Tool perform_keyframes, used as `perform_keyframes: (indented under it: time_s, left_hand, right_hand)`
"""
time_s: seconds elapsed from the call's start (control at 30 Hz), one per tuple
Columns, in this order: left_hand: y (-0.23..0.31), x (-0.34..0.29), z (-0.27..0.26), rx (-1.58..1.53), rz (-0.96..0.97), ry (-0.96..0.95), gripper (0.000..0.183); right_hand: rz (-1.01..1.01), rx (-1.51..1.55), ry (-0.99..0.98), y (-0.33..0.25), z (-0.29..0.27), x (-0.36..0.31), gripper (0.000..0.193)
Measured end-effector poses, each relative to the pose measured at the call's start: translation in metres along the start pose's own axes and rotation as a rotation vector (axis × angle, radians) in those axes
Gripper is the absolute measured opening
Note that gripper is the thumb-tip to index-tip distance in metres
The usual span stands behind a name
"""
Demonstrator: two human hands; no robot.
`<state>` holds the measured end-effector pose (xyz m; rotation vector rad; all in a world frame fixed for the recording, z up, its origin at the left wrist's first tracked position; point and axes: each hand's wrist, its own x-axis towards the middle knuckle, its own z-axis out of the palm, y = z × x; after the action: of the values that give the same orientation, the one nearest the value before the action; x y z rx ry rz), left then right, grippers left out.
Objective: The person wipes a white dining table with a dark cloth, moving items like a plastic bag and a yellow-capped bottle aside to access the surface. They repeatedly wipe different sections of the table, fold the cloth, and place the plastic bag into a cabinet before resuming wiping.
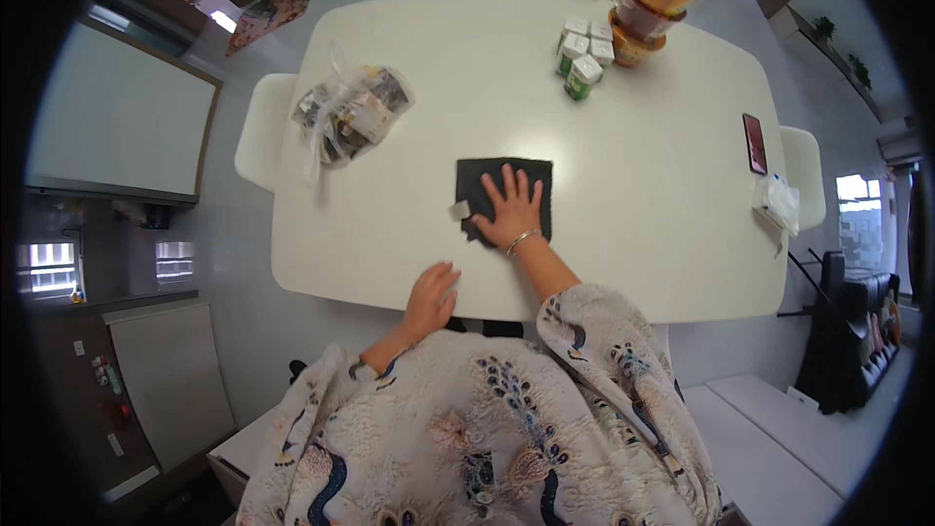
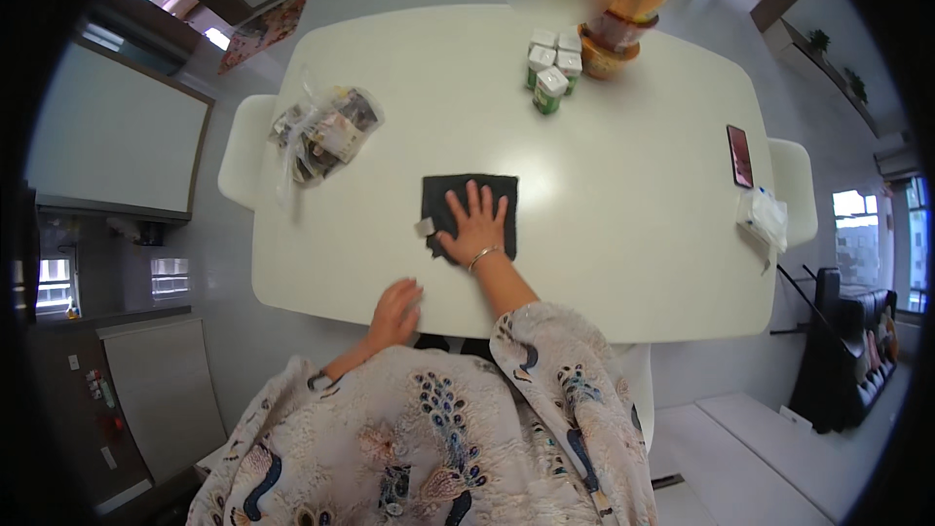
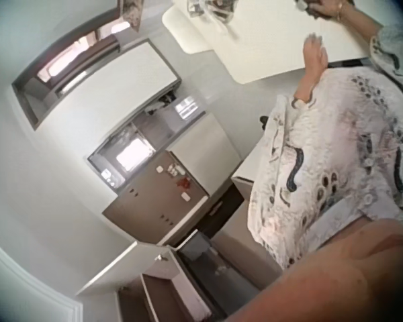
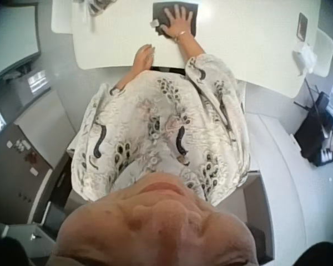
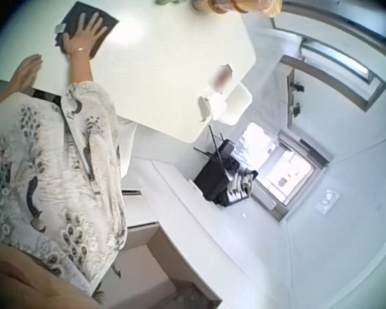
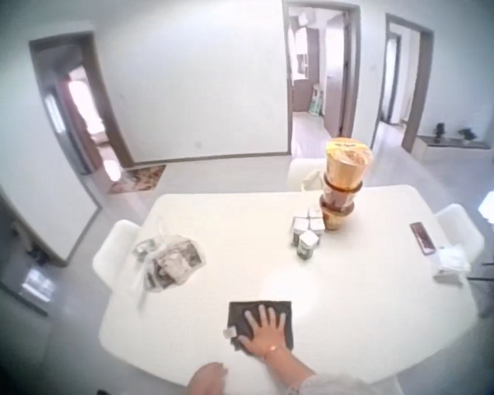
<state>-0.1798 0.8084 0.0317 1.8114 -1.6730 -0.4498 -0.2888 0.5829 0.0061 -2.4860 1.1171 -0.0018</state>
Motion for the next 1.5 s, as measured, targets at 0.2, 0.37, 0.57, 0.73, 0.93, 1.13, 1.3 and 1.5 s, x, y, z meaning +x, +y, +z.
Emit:
perform_keyframes:
  time_s: [0.2,0.37,0.57,0.73,0.93,1.13,1.3,1.5]
  left_hand:
    - [-0.007,0.038,0.013,0.109,0.007,-0.148,0.052]
    - [-0.007,0.043,0.03,0.292,0.085,-0.331,0.061]
    - [0.02,0.05,0.067,0.342,0.195,-0.389,0.076]
    - [0.013,0.046,0.056,0.3,0.218,-0.339,0.074]
    - [-0.008,0.079,0.051,0.408,0.09,-0.311,0.07]
    - [0.004,0.188,0.075,0.468,0.076,-0.359,0.066]
    - [0.059,0.208,0.145,0.433,0.202,-0.444,0.069]
    - [0.096,0.167,0.173,0.349,0.323,-0.482,0.068]
  right_hand:
    - [-0.129,0.08,0.012,-0.025,0.033,-0.119,0.081]
    - [-0.126,0.111,0.15,0.01,0.026,-0.15,0.075]
    - [0.084,0.082,0.183,0.028,0.023,-0.191,0.077]
    - [0.104,-0.01,0.107,0.028,0.03,-0.188,0.078]
    - [0.072,-0.033,0.078,0.04,0.022,-0.098,0.074]
    - [0.138,-0.068,0.078,0.11,-0.012,-0.03,0.077]
    - [0.26,-0.053,0.172,0.184,-0.027,-0.088,0.077]
    - [0.381,-0.048,0.253,0.179,-0.005,-0.18,0.075]
